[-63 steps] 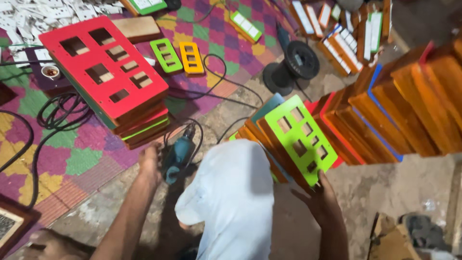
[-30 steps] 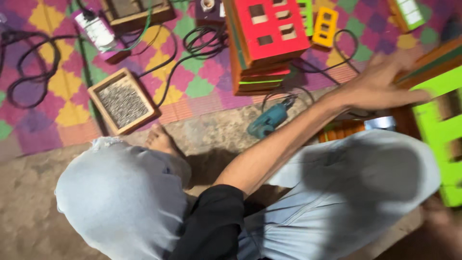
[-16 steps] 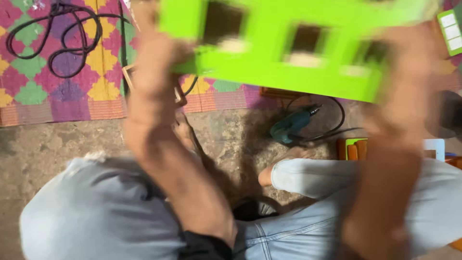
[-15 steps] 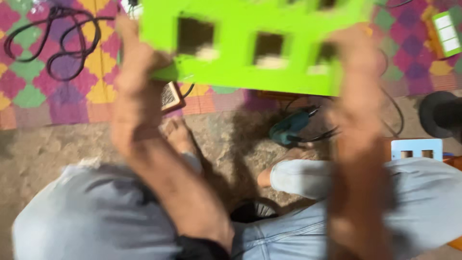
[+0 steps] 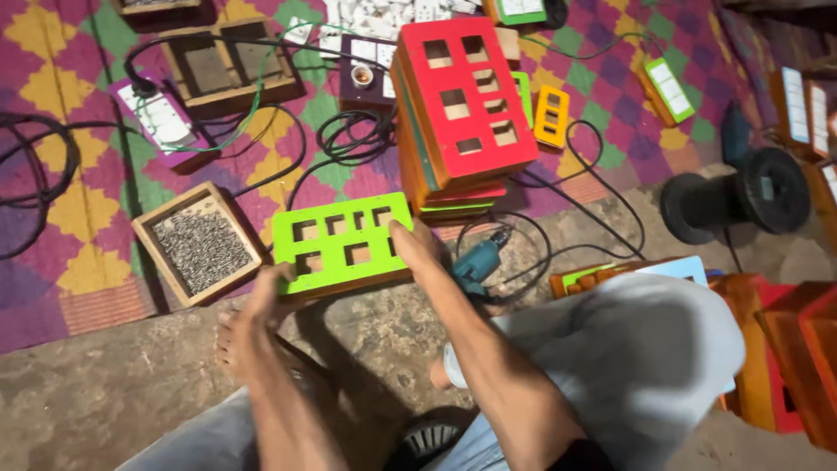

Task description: The person sits on the floor and uses a corded power drill to fasten screws into colorful wooden frames. They handle multiple frames, including green and blue ones, picking up screws from a nearby container and stacking the assembled pieces.

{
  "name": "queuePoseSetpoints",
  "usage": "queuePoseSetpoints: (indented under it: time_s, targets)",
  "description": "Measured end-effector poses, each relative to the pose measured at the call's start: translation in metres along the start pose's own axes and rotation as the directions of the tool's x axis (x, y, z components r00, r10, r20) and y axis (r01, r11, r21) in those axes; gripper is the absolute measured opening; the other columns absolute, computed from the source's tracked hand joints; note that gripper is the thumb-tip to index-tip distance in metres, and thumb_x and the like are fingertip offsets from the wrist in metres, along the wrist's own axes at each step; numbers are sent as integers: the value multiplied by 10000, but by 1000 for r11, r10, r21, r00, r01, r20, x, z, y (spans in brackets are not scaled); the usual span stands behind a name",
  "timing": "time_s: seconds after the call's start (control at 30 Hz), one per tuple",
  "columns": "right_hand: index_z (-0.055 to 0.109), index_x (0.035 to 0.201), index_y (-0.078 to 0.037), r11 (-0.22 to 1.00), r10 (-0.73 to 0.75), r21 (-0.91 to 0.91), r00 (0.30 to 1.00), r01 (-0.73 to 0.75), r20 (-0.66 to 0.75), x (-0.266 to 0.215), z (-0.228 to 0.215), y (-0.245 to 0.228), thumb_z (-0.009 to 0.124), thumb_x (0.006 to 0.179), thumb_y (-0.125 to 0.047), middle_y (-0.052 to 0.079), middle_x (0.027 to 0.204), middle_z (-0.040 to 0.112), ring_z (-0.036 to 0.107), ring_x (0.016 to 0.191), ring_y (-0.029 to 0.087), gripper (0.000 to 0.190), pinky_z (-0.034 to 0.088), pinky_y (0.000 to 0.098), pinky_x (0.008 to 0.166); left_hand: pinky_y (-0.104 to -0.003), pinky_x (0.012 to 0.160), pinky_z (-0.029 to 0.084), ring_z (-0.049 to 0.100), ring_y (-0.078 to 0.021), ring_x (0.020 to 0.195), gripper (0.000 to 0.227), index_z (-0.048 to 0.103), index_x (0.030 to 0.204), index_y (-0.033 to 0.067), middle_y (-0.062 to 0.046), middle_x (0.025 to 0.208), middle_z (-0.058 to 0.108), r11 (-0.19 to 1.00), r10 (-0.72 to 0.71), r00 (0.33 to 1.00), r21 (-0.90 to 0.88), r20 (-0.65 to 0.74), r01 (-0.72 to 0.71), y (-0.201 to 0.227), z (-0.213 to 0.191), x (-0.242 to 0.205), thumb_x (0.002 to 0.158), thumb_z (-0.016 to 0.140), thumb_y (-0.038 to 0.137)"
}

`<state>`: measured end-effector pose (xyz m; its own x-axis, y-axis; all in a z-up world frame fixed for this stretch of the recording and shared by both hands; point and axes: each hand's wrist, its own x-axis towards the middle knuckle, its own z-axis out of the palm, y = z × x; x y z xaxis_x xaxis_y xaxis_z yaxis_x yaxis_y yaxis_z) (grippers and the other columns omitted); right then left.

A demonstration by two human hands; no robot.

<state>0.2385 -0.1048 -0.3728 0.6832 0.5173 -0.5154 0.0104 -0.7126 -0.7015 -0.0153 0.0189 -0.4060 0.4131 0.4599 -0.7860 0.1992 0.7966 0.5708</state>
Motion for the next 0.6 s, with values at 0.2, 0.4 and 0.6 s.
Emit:
queuePoseSetpoints:
  time_s: [0.2, 0.4, 0.6]
  targets:
    - [696, 1224, -57, 970, -44, 240, 998, 34, 37, 11, 13, 24, 650, 844, -230, 128, 1072, 772, 709, 976, 238, 421, 540, 365, 854, -419, 578, 364, 398, -233, 687, 87, 471, 774, 96, -72, 804, 435, 976, 216, 957, 6, -192, -219, -26, -1, 42, 836, 506, 45]
    - [667, 1278, -46, 928, -229, 289, 972, 234, -52, 17, 20, 10, 736, 812, -274, 141, 1092, 753, 701, 1016, 235, 523, 541, 359, 889, -321, 667, 610, 581, -152, 662, 167, 581, 761, 58, -23, 742, 557, 800, 300, 932, -479, -202, -361, -6, 7, 48, 707, 475, -60]
    - [549, 1353, 16, 973, 30, -228, 999, -24, 23, 8, 4, -9, 714, 910, -473, 252, 1190, 720, 669, 1168, 379, 681, 501, 446, 1002, -363, 687, 485, 459, -198, 789, 186, 479, 880, 60, -46, 878, 444, 915, 326, 930, -189, -170, -355, 4, -1, 10, 725, 559, -4]
